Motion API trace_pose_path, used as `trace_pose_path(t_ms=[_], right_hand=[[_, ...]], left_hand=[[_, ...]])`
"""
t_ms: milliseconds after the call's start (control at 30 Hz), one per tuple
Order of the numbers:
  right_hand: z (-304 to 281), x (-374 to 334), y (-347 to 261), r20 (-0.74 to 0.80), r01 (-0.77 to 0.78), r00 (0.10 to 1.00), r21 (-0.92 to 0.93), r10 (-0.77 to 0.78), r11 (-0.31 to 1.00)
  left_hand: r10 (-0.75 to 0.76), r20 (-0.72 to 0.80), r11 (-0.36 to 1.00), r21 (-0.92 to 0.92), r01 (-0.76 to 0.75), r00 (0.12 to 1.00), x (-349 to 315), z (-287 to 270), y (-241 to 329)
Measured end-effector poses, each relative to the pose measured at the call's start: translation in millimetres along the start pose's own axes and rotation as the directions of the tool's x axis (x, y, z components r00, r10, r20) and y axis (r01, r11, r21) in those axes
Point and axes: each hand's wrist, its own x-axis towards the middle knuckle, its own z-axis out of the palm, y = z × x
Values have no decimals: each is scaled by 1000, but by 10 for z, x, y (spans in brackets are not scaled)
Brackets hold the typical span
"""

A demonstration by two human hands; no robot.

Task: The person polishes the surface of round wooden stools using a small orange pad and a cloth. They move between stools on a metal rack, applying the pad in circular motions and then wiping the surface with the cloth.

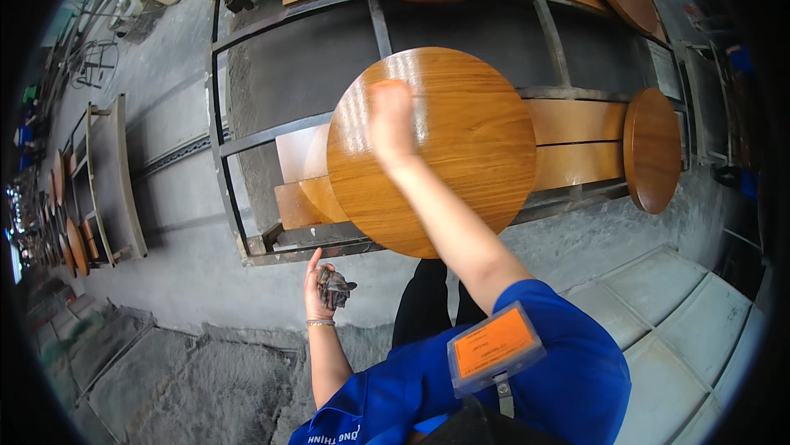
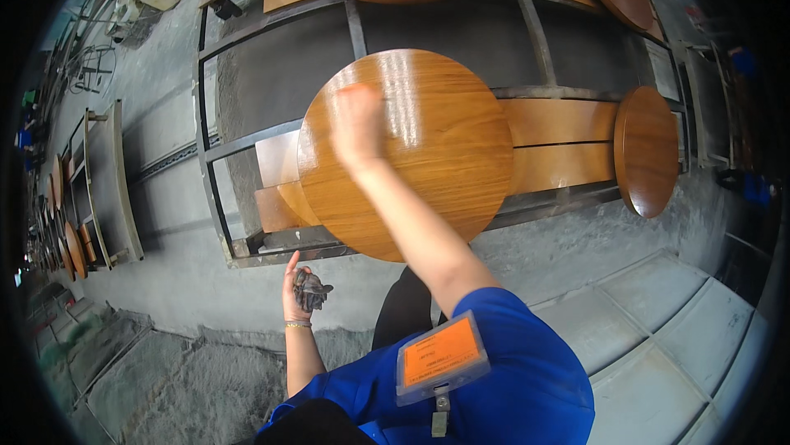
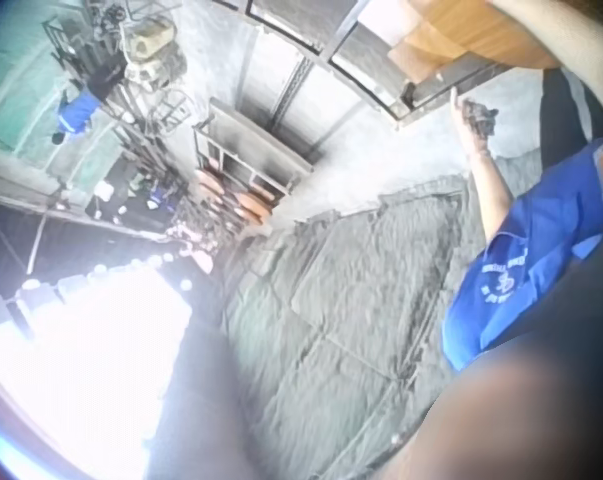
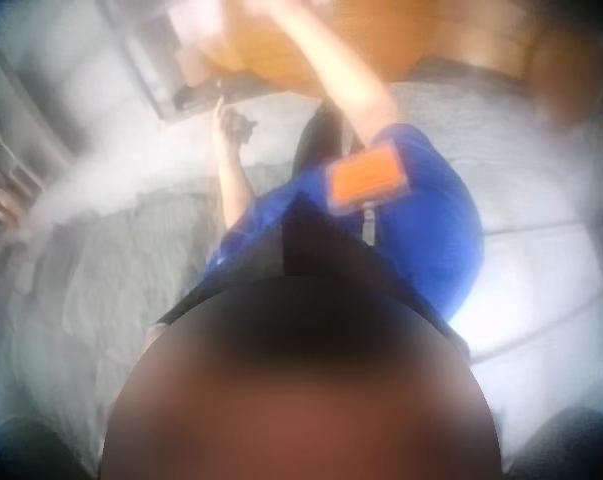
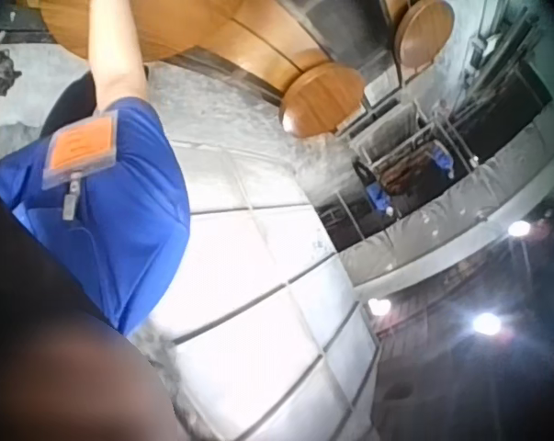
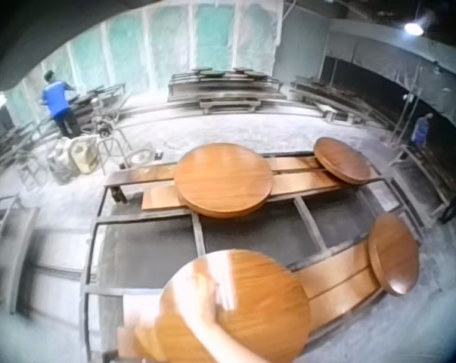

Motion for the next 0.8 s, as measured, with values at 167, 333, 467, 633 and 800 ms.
trace_pose_path(t_ms=[167,333,467,633,800], right_hand=[[448,416,-131,35,236,971,-57,-235,970],[-698,1027,1271,-301,36,947,-252,-114,967],[-2042,667,2492,-457,-507,822,-315,340,802],[-3381,-754,3505,-506,-521,816,-434,280,735],[-3950,-1943,4009,-444,-717,696,-377,565,587]], left_hand=[[-7,36,1000,11,7,999,74,90,32],[35,70,997,-74,-30,997,-10,294,214],[158,71,959,-249,-136,985,-114,727,506],[376,66,906,182,-381,924,-72,1544,897],[328,201,909,198,-366,923,-68,2332,869]])
